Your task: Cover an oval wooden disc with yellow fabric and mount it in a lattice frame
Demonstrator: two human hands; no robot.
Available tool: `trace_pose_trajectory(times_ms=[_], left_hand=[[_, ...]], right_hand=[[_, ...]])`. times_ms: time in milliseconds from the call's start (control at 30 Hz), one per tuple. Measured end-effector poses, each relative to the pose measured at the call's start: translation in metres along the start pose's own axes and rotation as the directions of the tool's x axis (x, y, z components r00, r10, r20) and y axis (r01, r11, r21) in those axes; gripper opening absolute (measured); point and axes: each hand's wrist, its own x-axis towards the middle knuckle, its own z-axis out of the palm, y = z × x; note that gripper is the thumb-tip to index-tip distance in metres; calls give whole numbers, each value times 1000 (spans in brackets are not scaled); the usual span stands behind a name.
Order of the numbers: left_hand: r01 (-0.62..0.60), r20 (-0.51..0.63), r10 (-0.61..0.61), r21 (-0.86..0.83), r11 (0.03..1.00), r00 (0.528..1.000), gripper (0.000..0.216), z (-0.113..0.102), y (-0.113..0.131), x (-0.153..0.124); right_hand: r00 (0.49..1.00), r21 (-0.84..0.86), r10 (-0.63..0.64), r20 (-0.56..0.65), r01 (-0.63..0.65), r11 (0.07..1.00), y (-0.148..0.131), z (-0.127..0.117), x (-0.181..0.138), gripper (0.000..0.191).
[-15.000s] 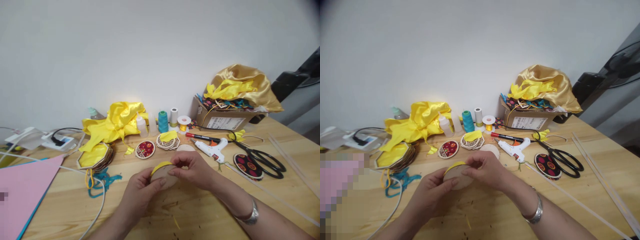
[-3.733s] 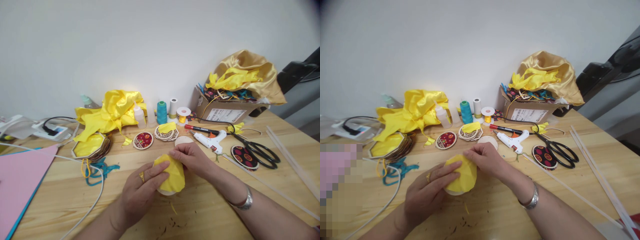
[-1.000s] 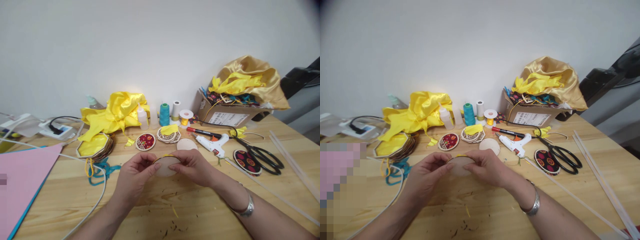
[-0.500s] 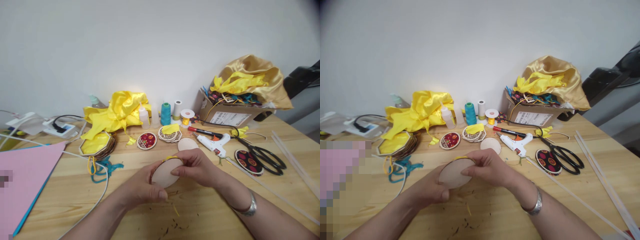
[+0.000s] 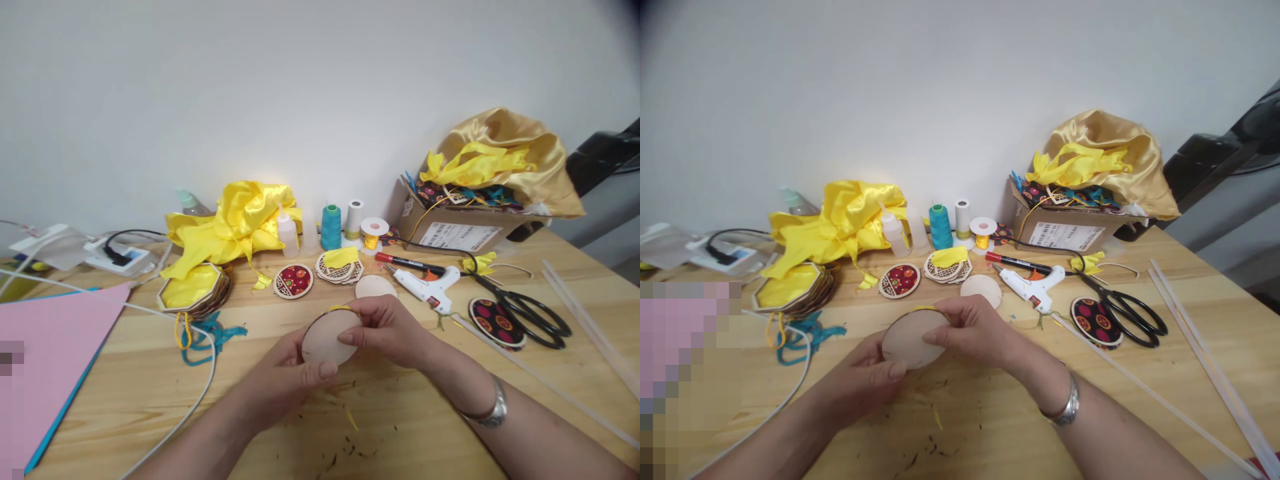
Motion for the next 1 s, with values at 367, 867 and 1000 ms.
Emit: trace_pose_trajectory(times_ms=[367,867,1000], left_hand=[[-103,-231,48,-229,968,972,24,-4,9,12],[-75,-285,34,-135,988,958,21,-3,9,10],[-65,-329,54,-23,998,943,18,-5,8,9]], right_hand=[[997,-103,-23,-73,15,995,1,-10,3,27],[999,-220,34,-15,-37,975,2,-18,1,24],[998,-214,52,-23,-55,975,2,-18,2,23]])
